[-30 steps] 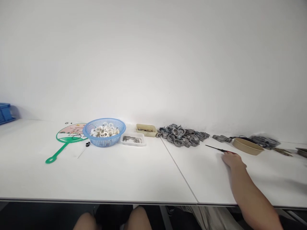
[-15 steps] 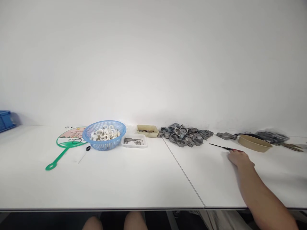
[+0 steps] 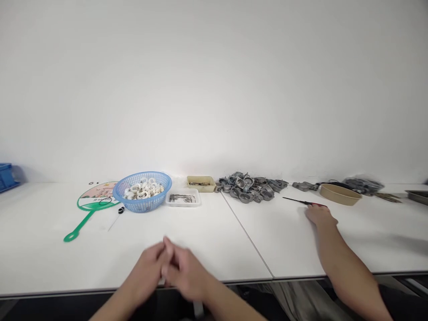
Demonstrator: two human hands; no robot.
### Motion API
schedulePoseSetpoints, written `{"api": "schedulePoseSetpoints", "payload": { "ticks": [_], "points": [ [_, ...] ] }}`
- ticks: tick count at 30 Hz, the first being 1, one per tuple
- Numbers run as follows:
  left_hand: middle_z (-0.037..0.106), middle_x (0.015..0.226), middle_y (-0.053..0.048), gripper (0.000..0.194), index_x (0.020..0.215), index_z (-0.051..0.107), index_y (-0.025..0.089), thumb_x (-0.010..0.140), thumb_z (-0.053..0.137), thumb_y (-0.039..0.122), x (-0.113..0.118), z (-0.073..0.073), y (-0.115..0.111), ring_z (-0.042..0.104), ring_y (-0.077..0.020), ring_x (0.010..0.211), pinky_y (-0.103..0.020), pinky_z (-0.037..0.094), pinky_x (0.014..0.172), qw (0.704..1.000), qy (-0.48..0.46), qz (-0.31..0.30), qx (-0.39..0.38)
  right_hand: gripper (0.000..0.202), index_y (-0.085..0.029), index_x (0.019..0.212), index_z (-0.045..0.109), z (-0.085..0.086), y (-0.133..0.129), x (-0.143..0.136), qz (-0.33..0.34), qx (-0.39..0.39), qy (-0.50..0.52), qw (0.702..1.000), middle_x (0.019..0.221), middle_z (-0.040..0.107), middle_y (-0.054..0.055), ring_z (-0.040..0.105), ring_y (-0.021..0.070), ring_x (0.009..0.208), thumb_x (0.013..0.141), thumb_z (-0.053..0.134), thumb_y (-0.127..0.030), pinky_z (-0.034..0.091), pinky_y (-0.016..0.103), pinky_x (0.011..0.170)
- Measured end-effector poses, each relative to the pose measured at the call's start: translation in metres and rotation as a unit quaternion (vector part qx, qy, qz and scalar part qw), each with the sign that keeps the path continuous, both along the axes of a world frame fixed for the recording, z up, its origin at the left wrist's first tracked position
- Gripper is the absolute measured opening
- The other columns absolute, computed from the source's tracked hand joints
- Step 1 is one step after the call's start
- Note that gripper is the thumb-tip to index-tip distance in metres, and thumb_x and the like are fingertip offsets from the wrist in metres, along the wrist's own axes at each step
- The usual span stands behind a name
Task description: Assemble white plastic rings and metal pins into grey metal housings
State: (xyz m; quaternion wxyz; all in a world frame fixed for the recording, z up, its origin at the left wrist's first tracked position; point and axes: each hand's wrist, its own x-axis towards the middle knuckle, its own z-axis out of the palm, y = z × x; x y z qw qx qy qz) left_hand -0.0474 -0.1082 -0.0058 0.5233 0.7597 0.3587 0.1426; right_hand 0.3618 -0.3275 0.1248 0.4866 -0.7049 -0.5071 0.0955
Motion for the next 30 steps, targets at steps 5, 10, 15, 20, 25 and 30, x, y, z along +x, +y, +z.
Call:
{"api": "schedulePoseSetpoints", "payload": {
  "ticks": [5, 10, 15, 20, 25, 30],
  "points": [
    [0.064, 0.068, -0.007, 0.042, 0.077, 0.060, 0.013, 0.085, 0.030, 0.042, 0.064, 0.033, 0.058, 0.057, -0.0173, 0.065, -0.028, 0.043, 0.061, 0.972, -0.135, 0.141, 0.129, 0.037, -0.016, 0.107, 0.055, 0.001, 0.000, -0.014, -0.111, -0.082, -0.021, 0.990, 0.105, 0.058, 0.005, 0.055, 0.0194, 0.094, 0.085, 0.048, -0.045, 0.045, 0.039, 0.081],
    [0.065, 0.071, -0.007, 0.030, 0.070, 0.057, 0.015, 0.081, 0.036, 0.033, 0.086, 0.009, 0.082, 0.057, -0.0182, 0.070, -0.027, 0.042, 0.064, 0.969, -0.124, 0.116, 0.181, 0.036, -0.022, 0.112, 0.053, 0.027, 0.010, 0.022, -0.233, -0.111, -0.027, 0.966, 0.123, 0.048, 0.003, 0.037, 0.0313, 0.119, 0.082, 0.054, -0.042, 0.032, 0.046, 0.096],
    [0.064, 0.069, -0.004, 0.034, 0.067, 0.055, 0.016, 0.082, 0.035, 0.038, 0.088, 0.007, 0.083, 0.057, -0.0174, 0.067, -0.026, 0.042, 0.063, 0.978, -0.131, 0.075, 0.145, 0.047, -0.036, 0.110, 0.052, 0.039, 0.019, 0.044, -0.356, -0.137, -0.014, 0.924, 0.131, 0.043, -0.008, 0.007, 0.0422, 0.131, 0.065, 0.069, -0.036, 0.011, 0.053, 0.101],
    [0.059, 0.061, -0.002, 0.035, 0.064, 0.053, 0.017, 0.082, 0.036, 0.041, 0.093, 0.008, 0.089, 0.052, -0.0157, 0.061, -0.025, 0.039, 0.055, 0.982, -0.147, 0.071, 0.100, 0.065, -0.041, 0.118, 0.044, 0.044, 0.030, 0.022, -0.336, -0.125, 0.002, 0.933, 0.134, 0.040, -0.012, 0.003, 0.0406, 0.132, 0.059, 0.071, -0.039, 0.014, 0.052, 0.101],
    [0.053, 0.055, 0.000, 0.033, 0.061, 0.050, 0.016, 0.079, 0.041, 0.042, 0.095, -0.002, 0.098, 0.047, -0.0127, 0.055, -0.023, 0.036, 0.049, 0.983, -0.149, 0.080, 0.073, 0.059, -0.032, 0.124, 0.045, 0.006, 0.093, -0.075, -0.173, -0.091, 0.027, 0.980, 0.129, 0.048, 0.000, 0.029, 0.0295, 0.128, 0.069, 0.063, -0.044, 0.027, 0.048, 0.102],
    [0.054, 0.056, 0.001, 0.023, 0.065, 0.053, 0.016, 0.076, 0.045, 0.035, 0.092, -0.008, 0.100, 0.046, -0.0117, 0.053, -0.021, 0.035, 0.046, 0.984, -0.155, 0.073, 0.042, 0.050, -0.021, 0.119, 0.053, -0.080, 0.204, -0.207, -0.006, -0.083, 0.072, 0.994, 0.111, 0.061, 0.005, 0.052, 0.0226, 0.108, 0.075, 0.056, -0.045, 0.042, 0.037, 0.094]
  ]
}}
